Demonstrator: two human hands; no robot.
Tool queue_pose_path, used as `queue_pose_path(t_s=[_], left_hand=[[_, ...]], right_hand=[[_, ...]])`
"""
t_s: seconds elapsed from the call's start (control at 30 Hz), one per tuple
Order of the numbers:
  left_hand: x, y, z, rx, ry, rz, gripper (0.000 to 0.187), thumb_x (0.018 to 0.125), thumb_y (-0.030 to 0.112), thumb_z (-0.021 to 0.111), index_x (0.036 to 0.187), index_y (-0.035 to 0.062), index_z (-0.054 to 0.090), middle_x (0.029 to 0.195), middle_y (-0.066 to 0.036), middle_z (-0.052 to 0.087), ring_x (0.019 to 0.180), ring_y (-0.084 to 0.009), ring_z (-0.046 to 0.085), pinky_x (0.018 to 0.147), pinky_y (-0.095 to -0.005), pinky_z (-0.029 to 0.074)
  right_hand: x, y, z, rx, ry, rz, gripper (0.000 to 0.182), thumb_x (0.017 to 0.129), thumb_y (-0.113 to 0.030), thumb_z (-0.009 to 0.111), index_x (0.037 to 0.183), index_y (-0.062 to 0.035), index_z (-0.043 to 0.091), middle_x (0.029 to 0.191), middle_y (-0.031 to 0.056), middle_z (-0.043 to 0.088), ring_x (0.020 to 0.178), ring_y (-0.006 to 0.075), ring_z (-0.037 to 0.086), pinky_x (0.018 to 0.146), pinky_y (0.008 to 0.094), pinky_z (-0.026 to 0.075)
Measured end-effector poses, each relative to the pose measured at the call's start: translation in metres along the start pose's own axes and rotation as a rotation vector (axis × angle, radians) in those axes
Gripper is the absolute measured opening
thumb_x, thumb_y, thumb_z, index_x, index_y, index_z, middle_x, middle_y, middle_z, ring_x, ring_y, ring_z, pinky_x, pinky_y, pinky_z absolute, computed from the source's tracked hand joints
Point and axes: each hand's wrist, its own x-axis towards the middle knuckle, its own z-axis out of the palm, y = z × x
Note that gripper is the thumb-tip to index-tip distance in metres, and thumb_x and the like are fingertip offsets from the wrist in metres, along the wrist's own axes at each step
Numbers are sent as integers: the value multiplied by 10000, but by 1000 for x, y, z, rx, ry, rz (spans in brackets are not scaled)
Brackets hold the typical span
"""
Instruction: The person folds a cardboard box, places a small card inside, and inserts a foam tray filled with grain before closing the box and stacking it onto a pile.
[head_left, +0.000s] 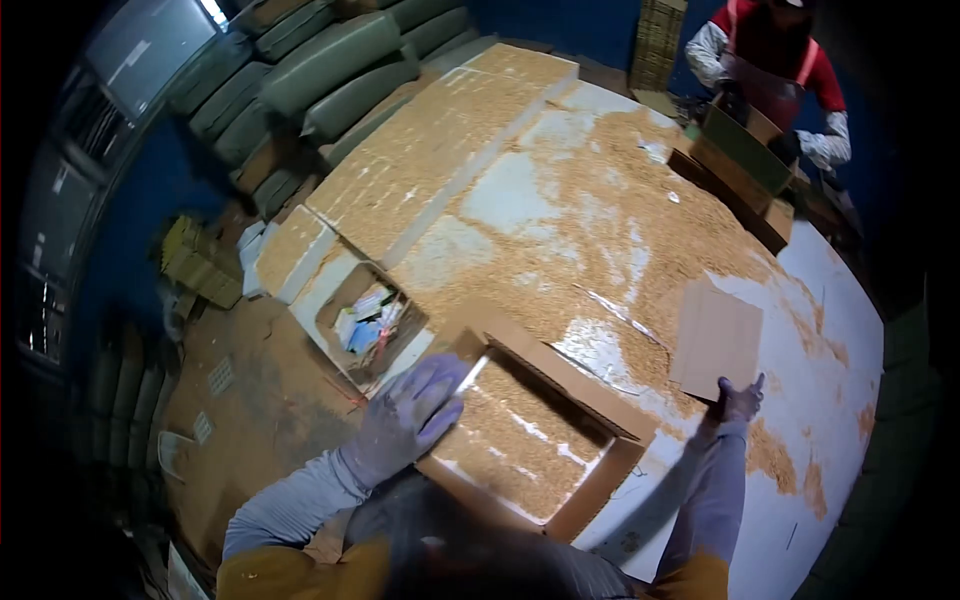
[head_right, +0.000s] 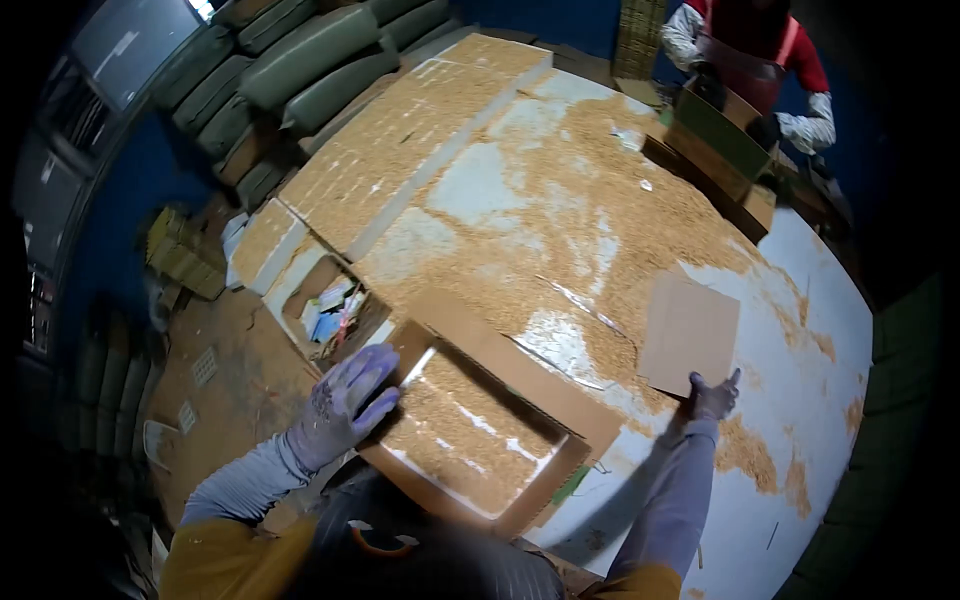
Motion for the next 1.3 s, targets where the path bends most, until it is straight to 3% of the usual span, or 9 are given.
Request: queue_pose_path(t_s=[0.07, 0.13, 0.27, 0.43, 0.67, 0.8, 1.07, 1.17, 1.3], left_hand=[[-3, -38, -5, 86, 131, 71, 439, 855, 196, 653, 1236, 6, 547, 1219, -188, 574, 1131, -343, 561, 960, -395, 457], [-12, -98, 3, -17, 109, -381, 307, 865, 226, 627, 1114, 50, 601, 1258, -146, 550, 1218, -327, 488, 983, -438, 416], [-26, -206, 55, 125, -246, -543, 374, 874, 317, 600, 1154, 70, 602, 1294, -131, 536, 1282, -336, 424, 1061, -470, 322], [-36, -259, 121, 345, -137, -388, 419, 898, 334, 544, 1233, 88, 593, 1249, -127, 584, 1273, -328, 439, 1072, -468, 278], [-20, -240, 60, -218, -134, -664, 285, 835, 301, 653, 979, 56, 683, 1038, -107, 647, 994, -302, 586, 903, -421, 446], [8, -156, 14, -22, 353, 124, 233, 818, 201, 669, 1005, 63, 673, 1042, -92, 639, 1115, -302, 538, 1008, -479, 391], [4, -21, 70, 349, -689, 626, 366, 873, 332, 521, 1040, 36, 656, 1037, -158, 622, 1067, -293, 540, 1114, -490, 235], [10, -43, 34, -166, -336, 654, 320, 909, 263, 525, 1127, 58, 638, 1156, -131, 627, 1157, -279, 540, 1063, -401, 337], [14, -99, 25, -978, -292, -97, 549, 955, 335, 509, 1381, 5, 401, 1385, -198, 461, 1312, -285, 422, 1076, -341, 344]], right_hand=[[7, 28, 0, 892, -105, -157, 500, 730, -160, 776, 1148, 14, 562, 957, 115, 648, 832, 198, 623, 759, 345, 507], [14, 46, -33, 911, -338, -135, 156, 839, -179, 674, 912, -49, 628, 655, -10, 558, 507, 81, 489, 475, 263, 419], [-100, -19, -148, 609, 126, -595, 253, 918, -27, 505, 1157, 22, 575, 1176, 134, 630, 1035, 241, 616, 852, 332, 490], [-309, -119, -226, 125, 177, -1218, 450, 831, 72, 528, 1254, -77, 544, 1221, 159, 581, 1110, 372, 562, 904, 456, 476], [-393, -131, -204, -502, -689, -1364, 322, 900, -211, 495, 1212, -236, 568, 1059, 47, 579, 1016, 244, 585, 826, 376, 482], [-384, -138, -189, -465, -794, -1428, 273, 933, -250, 468, 1190, -245, 559, 1105, 50, 604, 1030, 252, 598, 855, 389, 480], [-368, -136, -240, 67, -675, -1066, 332, 899, -275, 596, 1203, -141, 586, 1063, 108, 628, 933, 265, 623, 835, 373, 497], [-344, -92, -231, 471, -316, -575, 380, 868, -167, 649, 1235, -103, 575, 1034, 110, 622, 842, 198, 615, 756, 302, 509], [-324, -14, -145, 1322, -858, 195, 645, 881, -269, 683, 1417, -69, 386, 1014, 30, 581, 868, 83, 559, 756, 264, 501]])
